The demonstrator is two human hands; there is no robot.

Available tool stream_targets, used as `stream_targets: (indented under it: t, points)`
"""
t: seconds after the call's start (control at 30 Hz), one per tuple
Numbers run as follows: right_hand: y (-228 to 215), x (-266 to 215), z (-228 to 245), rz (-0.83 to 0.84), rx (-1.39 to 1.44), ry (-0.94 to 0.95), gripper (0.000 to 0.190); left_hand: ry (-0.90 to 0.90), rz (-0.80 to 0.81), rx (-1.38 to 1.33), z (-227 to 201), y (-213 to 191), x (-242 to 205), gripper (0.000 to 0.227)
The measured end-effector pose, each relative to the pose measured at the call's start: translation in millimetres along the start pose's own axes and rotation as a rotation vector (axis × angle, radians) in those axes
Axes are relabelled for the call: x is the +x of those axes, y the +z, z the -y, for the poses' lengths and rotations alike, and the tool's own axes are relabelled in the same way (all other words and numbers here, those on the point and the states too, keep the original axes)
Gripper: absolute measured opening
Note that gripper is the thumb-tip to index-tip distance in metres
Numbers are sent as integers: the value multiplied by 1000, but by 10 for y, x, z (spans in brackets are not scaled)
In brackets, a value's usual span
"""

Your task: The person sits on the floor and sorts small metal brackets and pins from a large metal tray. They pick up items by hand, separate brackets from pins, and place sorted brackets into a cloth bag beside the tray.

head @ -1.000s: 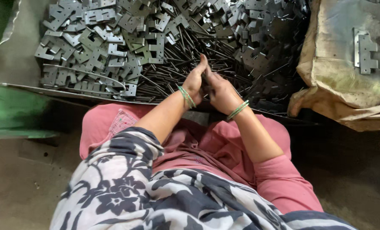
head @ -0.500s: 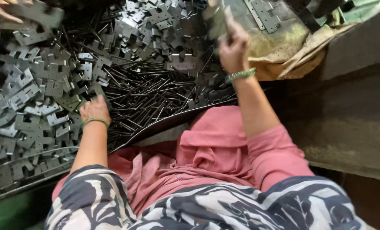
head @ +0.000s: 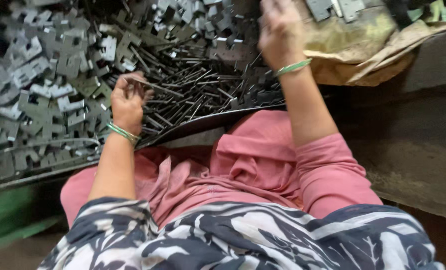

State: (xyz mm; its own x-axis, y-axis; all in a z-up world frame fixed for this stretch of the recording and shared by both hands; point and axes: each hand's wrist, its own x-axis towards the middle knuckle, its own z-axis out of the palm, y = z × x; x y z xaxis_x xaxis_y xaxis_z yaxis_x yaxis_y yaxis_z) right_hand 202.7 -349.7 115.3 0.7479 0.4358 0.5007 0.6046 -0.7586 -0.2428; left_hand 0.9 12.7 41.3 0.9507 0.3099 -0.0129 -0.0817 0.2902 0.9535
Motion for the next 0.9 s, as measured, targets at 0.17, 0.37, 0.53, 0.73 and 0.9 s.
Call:
stream_targets:
  t: [0.17, 0.37, 0.53, 0.73, 0.9]
  points:
    - [584, -262, 526, 574, -80, -16, 47, -223, -147, -989, -466, -62, 57, 33]
    - [1031, -294, 346, 392, -144, -5, 74, -100, 66, -665, -725, -248, 225, 37]
    - [1260, -142, 271, 333, -273, -108, 80, 44, 134, 1070, -108, 121, 260, 49]
    - [1175, -358, 342, 339, 117, -10, 29, 97, 317, 1398, 473, 560, 482, 33]
    - [1015, -437, 324, 150, 963, 300, 13, 334, 271, 1561, 695, 611, 693, 19]
